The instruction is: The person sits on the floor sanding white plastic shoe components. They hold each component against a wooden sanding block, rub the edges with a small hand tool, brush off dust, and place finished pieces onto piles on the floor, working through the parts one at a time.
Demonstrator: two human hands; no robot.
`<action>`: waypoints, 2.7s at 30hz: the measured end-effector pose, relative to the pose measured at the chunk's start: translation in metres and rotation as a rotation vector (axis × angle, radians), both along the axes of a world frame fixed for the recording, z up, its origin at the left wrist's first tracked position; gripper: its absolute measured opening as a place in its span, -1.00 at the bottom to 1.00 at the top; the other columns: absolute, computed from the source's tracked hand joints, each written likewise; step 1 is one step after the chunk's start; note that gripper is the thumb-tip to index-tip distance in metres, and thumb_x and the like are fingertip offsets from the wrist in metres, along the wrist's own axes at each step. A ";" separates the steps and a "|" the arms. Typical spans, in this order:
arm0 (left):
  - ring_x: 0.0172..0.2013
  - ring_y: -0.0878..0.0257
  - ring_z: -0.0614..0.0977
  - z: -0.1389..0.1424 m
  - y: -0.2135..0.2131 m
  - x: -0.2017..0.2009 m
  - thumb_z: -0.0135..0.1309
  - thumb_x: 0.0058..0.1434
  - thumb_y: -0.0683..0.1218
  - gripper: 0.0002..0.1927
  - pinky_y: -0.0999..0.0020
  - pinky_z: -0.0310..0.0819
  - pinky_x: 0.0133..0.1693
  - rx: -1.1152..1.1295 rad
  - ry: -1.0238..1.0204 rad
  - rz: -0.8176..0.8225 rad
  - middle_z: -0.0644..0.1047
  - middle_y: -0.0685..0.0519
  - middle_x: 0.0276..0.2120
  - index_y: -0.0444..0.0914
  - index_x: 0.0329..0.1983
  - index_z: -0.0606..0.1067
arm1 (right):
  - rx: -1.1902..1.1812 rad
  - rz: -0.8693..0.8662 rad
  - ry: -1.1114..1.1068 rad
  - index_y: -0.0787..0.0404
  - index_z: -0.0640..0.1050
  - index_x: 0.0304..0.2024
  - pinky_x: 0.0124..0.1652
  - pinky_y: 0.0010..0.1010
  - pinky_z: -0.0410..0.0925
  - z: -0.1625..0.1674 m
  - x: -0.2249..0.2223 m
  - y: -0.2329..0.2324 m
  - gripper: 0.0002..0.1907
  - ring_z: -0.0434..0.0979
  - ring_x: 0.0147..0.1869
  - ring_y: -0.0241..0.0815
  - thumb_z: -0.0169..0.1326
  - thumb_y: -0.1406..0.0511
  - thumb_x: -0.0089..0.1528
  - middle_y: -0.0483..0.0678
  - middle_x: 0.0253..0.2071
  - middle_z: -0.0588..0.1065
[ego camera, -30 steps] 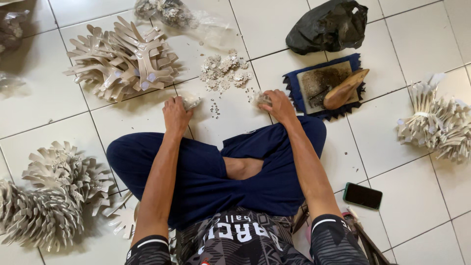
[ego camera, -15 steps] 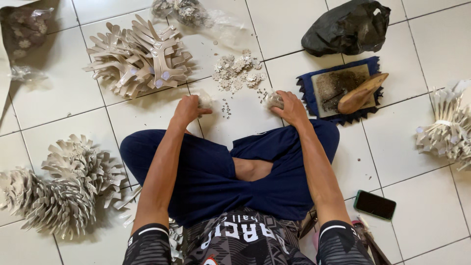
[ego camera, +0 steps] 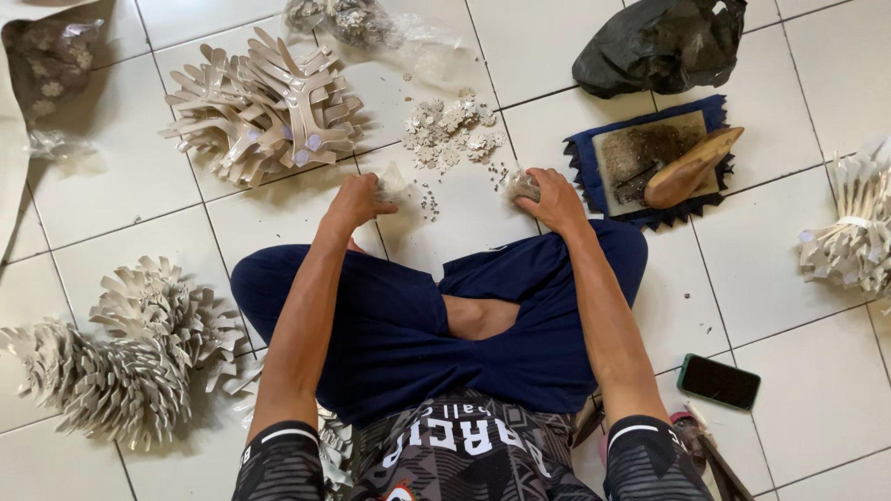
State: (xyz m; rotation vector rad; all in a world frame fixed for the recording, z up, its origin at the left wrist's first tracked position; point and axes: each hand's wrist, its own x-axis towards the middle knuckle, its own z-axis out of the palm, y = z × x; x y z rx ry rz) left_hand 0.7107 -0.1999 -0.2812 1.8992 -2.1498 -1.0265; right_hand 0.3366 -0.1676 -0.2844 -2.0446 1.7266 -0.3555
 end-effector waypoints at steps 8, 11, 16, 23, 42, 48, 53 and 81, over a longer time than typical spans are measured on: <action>-0.29 -0.22 0.65 -0.006 -0.001 0.003 0.44 -0.08 -0.05 -0.61 0.02 0.56 -0.20 -0.247 -0.001 -0.114 0.60 -0.30 -0.39 -0.40 -0.32 0.59 | -0.509 0.120 0.030 0.23 0.49 0.15 0.14 -0.10 0.35 0.020 0.023 0.008 -0.34 0.48 0.17 0.12 0.36 0.00 0.16 0.16 0.05 0.47; -0.30 -0.20 0.66 -0.005 -0.002 0.002 0.42 -0.07 -0.05 -0.64 0.03 0.56 -0.20 -0.269 0.012 -0.129 0.61 -0.27 -0.40 -0.36 -0.31 0.61 | -0.481 0.133 -0.114 0.19 0.51 0.13 0.15 -0.19 0.41 0.020 0.058 0.017 -0.51 0.53 0.15 0.01 0.33 0.10 0.28 0.04 0.05 0.51; -0.29 -0.19 0.66 -0.004 0.000 -0.001 0.41 -0.04 0.02 -0.61 0.03 0.56 -0.17 -0.315 -0.053 -0.168 0.61 -0.27 -0.39 -0.37 -0.33 0.61 | -0.268 0.220 -0.353 0.32 0.41 0.24 0.02 -0.19 0.43 0.015 0.120 0.031 -0.37 0.56 0.04 0.10 0.31 0.29 0.17 0.15 0.09 0.45; -0.25 -0.21 0.64 -0.003 0.002 0.000 0.35 0.04 -0.02 -0.68 0.01 0.54 -0.14 -0.311 -0.001 -0.128 0.60 -0.30 -0.36 -0.37 -0.31 0.61 | -0.175 0.095 -0.477 0.30 0.44 0.21 -0.09 -0.29 0.50 0.013 0.170 0.033 -0.48 0.60 -0.11 -0.01 0.24 0.37 0.21 0.12 0.02 0.44; -0.08 -0.16 0.62 -0.007 0.015 0.012 0.38 -0.03 0.21 -0.33 -0.03 0.50 -0.07 -0.173 0.012 0.113 0.63 -0.19 -0.13 -0.23 0.06 0.52 | -0.325 -0.185 -0.560 0.31 0.54 0.04 -0.17 -0.31 0.50 0.002 0.178 0.014 -0.74 0.62 -0.16 -0.04 0.14 0.41 0.30 0.12 -0.02 0.50; 0.04 -0.21 0.47 0.011 0.021 0.020 0.45 -0.17 0.34 -0.06 -0.12 0.37 -0.03 -0.640 -0.098 0.219 0.47 -0.24 0.04 -0.37 0.08 0.43 | -0.283 -0.238 -0.532 0.27 0.60 -0.12 -0.24 -0.31 0.47 -0.004 0.180 -0.009 -0.81 0.61 -0.27 -0.06 0.23 0.32 0.24 0.07 -0.16 0.53; 0.00 -0.17 0.54 0.026 -0.040 0.044 0.26 0.25 0.00 -0.58 -0.02 0.47 -0.03 -0.658 0.010 0.458 0.50 -0.18 0.01 -0.32 0.05 0.45 | -0.314 -0.221 -0.443 0.23 0.63 -0.23 -0.22 -0.29 0.46 -0.006 0.186 -0.019 -0.88 0.61 -0.25 -0.05 0.23 0.29 0.26 0.05 -0.21 0.53; -0.16 0.12 0.72 0.034 0.044 -0.004 0.08 0.35 -0.16 -0.72 0.17 0.70 -0.11 0.025 1.488 0.739 0.64 -0.15 -0.16 -0.42 0.05 0.46 | -0.038 -0.477 -1.343 0.39 0.62 -0.01 -0.13 -0.44 0.52 0.027 0.175 0.007 -0.77 0.56 -0.20 -0.29 0.20 0.37 0.32 -0.04 -0.23 0.57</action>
